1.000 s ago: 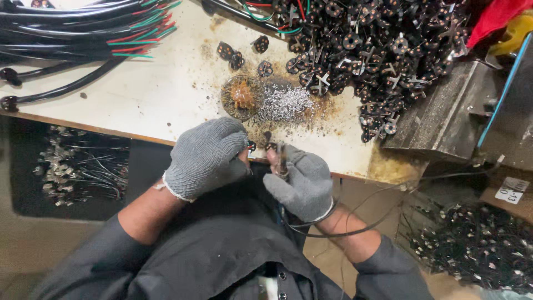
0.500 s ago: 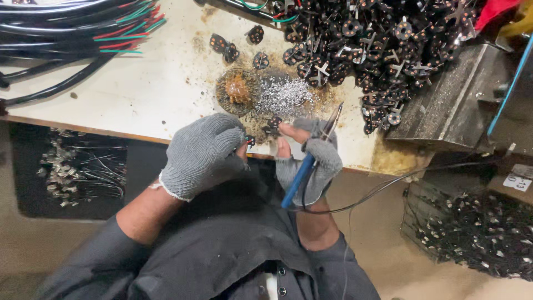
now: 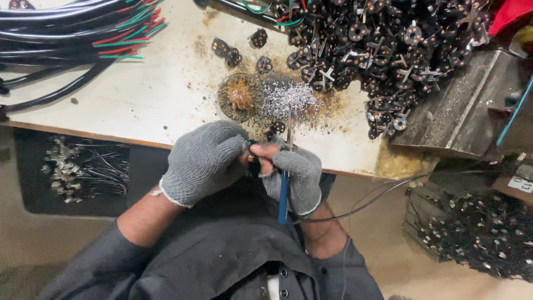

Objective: The person solders wires to electrical plug connectors at a workbench. They hold a wire in one hand and a soldering iron in the other, dip wire ends into a flux container, tin the exposed strands with solder, and attach the wires to connector terminals, working through several connectors one at a time.

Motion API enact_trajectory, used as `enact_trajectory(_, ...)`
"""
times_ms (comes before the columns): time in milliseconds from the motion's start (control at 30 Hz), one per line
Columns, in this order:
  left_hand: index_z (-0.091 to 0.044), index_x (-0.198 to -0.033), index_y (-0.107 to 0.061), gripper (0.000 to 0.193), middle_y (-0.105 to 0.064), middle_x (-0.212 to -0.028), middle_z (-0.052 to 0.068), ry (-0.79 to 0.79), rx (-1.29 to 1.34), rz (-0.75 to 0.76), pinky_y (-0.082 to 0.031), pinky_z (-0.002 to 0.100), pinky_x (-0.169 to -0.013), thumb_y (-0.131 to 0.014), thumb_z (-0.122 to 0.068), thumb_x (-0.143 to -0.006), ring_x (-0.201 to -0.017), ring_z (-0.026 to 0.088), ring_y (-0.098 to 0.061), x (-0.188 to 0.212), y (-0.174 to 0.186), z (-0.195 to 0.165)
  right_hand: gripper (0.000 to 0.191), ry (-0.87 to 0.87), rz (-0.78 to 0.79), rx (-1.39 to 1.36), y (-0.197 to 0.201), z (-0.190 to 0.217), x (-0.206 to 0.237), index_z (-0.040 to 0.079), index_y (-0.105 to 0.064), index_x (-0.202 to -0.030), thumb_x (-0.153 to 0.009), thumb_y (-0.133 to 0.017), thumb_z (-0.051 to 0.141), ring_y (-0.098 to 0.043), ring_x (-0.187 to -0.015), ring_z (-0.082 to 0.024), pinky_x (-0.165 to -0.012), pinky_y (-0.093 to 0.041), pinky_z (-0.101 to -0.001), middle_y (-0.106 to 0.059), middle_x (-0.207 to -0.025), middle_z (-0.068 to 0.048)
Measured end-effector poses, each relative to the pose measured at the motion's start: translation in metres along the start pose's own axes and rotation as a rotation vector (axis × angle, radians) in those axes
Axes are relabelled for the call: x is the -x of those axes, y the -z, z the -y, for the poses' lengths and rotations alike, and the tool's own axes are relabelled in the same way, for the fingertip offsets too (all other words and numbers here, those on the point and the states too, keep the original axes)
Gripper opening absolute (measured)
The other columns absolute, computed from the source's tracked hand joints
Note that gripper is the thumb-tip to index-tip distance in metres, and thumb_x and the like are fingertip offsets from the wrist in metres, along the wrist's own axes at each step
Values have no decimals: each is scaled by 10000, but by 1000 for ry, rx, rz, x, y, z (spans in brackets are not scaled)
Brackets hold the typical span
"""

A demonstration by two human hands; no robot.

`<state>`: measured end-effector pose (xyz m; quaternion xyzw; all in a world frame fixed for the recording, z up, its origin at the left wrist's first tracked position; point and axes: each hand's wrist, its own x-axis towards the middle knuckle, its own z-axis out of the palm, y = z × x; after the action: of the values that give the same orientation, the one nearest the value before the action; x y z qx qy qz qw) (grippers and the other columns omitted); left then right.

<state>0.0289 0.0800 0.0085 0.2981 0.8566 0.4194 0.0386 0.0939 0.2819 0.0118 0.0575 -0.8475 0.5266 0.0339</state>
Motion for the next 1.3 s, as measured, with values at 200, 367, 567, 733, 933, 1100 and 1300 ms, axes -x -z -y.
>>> enact_trajectory(200, -87, -1125, -624, 352, -661, -1112, 155, 127, 36, 70, -540, 443, -695, -742, -137, -797, -910, 379, -680, 23, 30, -12, 221, -1049, 18, -1013, 16, 1, 0, -87, -804, -1132, -987, -717, 54, -652, -733, -129, -645, -509, -246, -708, -878, -89)
enact_trajectory(367, -157, -1289, -635, 500, -673, -950, 129, 334, -40, 366, -527, 469, -660, -759, -252, -814, -830, 374, -682, 26, 74, -14, 170, 38, 60, 35, 14, 11, -4, 49, -719, -1119, -955, -689, 22, -735, -804, -189, -740, -589, -298, -764, -965, -115)
enact_trajectory(567, -185, -955, -730, 145, -670, -807, 80, 185, -150, 338, -515, 459, -619, -717, -263, -834, -754, 331, -674, 5, 93, -13, 271, 238, -393, -172, 1, 11, -12, 55, -445, -1080, -955, -684, 26, -735, -945, -230, -868, -606, -357, -727, -1056, -130)
enact_trajectory(733, -153, -984, -729, 96, -692, -919, 46, -240, -630, -15, -510, 417, -641, -745, -232, -931, -802, 267, -677, -88, 129, -46, 183, 41, -370, -80, 15, 18, -4, 30, -573, -1104, -973, -699, 20, -740, -1049, -235, -955, -595, -365, -747, -1094, -130)
enact_trajectory(933, -122, -1139, -713, 239, -695, -965, 93, -267, -94, -12, -538, 402, -673, -724, -210, -917, -823, 265, -683, -125, 115, -78, 241, -3, -182, 71, 29, 29, -24, 58, -746, -1104, -867, -731, 14, -665, -868, -273, -756, -522, -349, -716, -1068, -180)
enact_trajectory(1100, -172, -953, -739, 164, -694, -799, 25, -520, 76, 429, -456, 416, -473, -728, -282, -832, -624, 243, -654, -30, 22, -48, 276, 249, 23, 448, 49, 8, -44, 114, -723, -976, -727, -755, 1, -650, -828, -349, -707, -462, -432, -737, -928, -135)
enact_trajectory(1300, -177, -955, -734, 134, -709, -873, 1, 28, -317, -235, -501, 386, -626, -825, -152, -861, -738, 238, -673, 14, 62, 8, 292, 356, -71, 596, 30, 3, -40, 181, -670, -954, -756, -761, -14, -689, -910, -358, -812, -530, -452, -764, -1068, -85)
